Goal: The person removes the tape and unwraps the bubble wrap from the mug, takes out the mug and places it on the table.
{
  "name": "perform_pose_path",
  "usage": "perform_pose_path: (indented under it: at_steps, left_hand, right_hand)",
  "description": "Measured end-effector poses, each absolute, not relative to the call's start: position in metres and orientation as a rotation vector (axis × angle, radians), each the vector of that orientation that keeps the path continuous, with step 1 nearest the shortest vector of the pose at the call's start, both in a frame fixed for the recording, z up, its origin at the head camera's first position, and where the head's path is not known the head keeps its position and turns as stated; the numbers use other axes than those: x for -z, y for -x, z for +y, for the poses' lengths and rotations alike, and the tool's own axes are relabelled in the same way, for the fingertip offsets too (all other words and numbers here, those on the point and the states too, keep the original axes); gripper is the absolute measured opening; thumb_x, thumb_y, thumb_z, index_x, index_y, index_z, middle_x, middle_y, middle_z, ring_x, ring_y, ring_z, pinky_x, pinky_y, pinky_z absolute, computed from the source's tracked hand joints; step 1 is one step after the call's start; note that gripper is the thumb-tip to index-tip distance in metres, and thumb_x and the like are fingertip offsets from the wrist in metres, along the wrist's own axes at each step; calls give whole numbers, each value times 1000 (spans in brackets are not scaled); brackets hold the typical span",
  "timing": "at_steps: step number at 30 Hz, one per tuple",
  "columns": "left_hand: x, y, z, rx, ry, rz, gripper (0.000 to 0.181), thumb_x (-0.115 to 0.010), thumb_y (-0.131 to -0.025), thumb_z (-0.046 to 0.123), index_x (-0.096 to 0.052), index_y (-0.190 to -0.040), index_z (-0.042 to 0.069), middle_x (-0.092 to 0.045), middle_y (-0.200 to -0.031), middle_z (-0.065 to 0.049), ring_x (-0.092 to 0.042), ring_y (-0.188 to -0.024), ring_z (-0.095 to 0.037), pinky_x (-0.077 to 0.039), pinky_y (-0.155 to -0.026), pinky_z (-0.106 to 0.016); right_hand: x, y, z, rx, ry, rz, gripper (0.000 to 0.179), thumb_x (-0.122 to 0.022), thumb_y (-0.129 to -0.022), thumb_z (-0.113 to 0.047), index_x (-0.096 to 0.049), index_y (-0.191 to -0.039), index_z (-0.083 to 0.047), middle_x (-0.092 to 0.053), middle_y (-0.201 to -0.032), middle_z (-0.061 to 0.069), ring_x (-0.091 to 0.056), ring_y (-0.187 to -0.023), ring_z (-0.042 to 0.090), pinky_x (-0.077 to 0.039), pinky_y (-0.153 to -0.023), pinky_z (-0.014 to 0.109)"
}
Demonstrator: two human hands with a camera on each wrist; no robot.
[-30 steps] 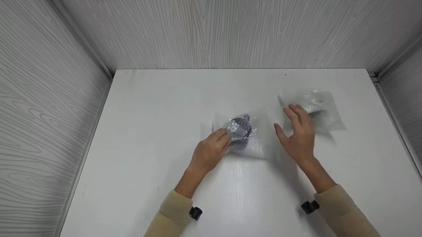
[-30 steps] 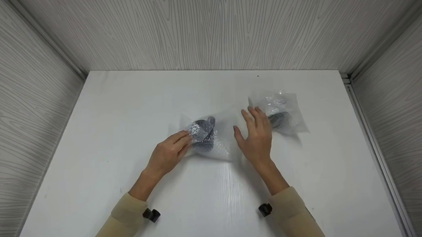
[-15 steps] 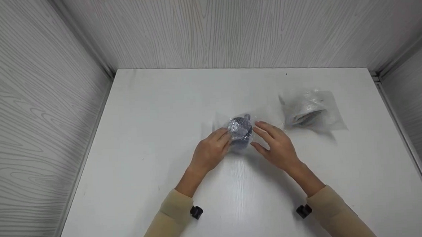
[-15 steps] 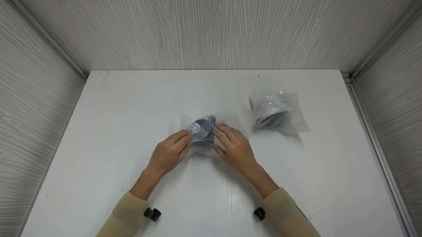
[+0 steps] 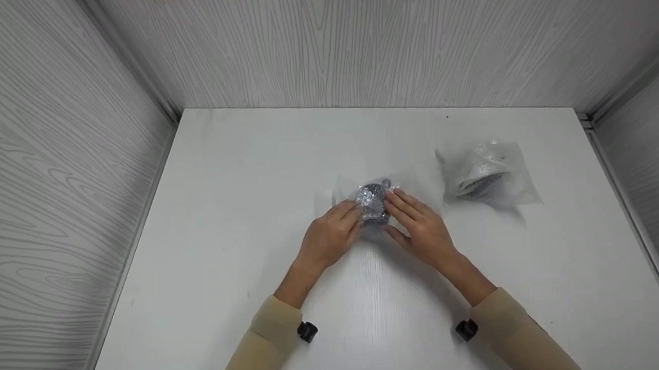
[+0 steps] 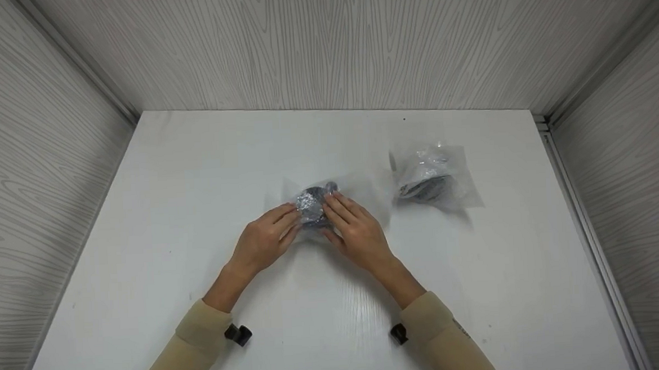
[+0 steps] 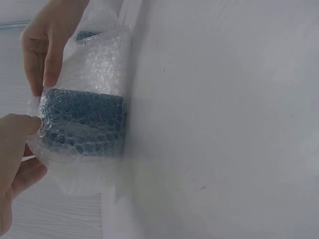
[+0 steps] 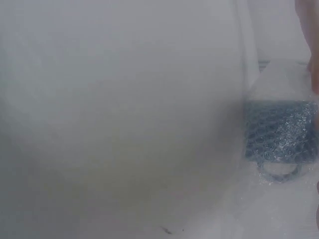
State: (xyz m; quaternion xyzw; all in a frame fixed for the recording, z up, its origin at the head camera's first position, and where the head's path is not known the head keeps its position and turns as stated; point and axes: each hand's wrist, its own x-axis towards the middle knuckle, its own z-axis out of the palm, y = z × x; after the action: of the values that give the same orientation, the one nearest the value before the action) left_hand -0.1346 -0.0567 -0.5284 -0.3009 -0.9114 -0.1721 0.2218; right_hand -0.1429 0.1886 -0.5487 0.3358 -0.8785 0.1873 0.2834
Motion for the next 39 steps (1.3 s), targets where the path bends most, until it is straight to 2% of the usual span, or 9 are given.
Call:
perform_pose_path:
  at_steps: [5,11,14,27,39]
  left_hand:
    - [526,134,-53,417,811,-2522,24,-73,-101,27,-71,-115,7,-74,-120,-8,-76,-113,-21,-64,-89,-26]
    - [518,136,-45,334,729,-2524,35,-78,-96,34,-71,-113,3,-74,-111,-10,-77,-100,-22,-65,-78,-26]
    - [515,138,-41,312,711,-2518,38,-79,-96,35,-71,-114,3,-73,-109,-9,-75,-98,-22,-64,-77,-26]
    - [510,142,-34,243,730,-2442,23,-77,-97,28,-74,-107,7,-75,-102,-6,-74,-87,-19,-63,-72,-24]
    - [511,142,-43,248,744,-2343,16,-81,-92,18,-76,-103,7,-75,-94,-6,-73,-78,-17,-61,-63,-23]
  right_hand:
    - [551,143,190,-514,-902,-2366,57,-89,-85,-19,-70,-136,-1,-69,-144,13,-65,-135,32,-55,-109,43]
    - [551,143,191,-511,-912,-2355,56,-89,-85,-19,-70,-134,-1,-70,-142,15,-67,-132,33,-58,-106,45]
    - [551,143,192,-509,-912,-2359,56,-89,-85,-19,-71,-135,-1,-70,-141,15,-67,-132,33,-58,-105,44]
    - [550,143,191,-501,-903,-2379,57,-91,-82,-16,-71,-134,-1,-71,-140,14,-68,-130,34,-58,-105,46]
    - [550,143,190,-531,-908,-2371,54,-89,-84,-17,-72,-133,-1,-71,-140,15,-68,-130,33,-58,-104,45]
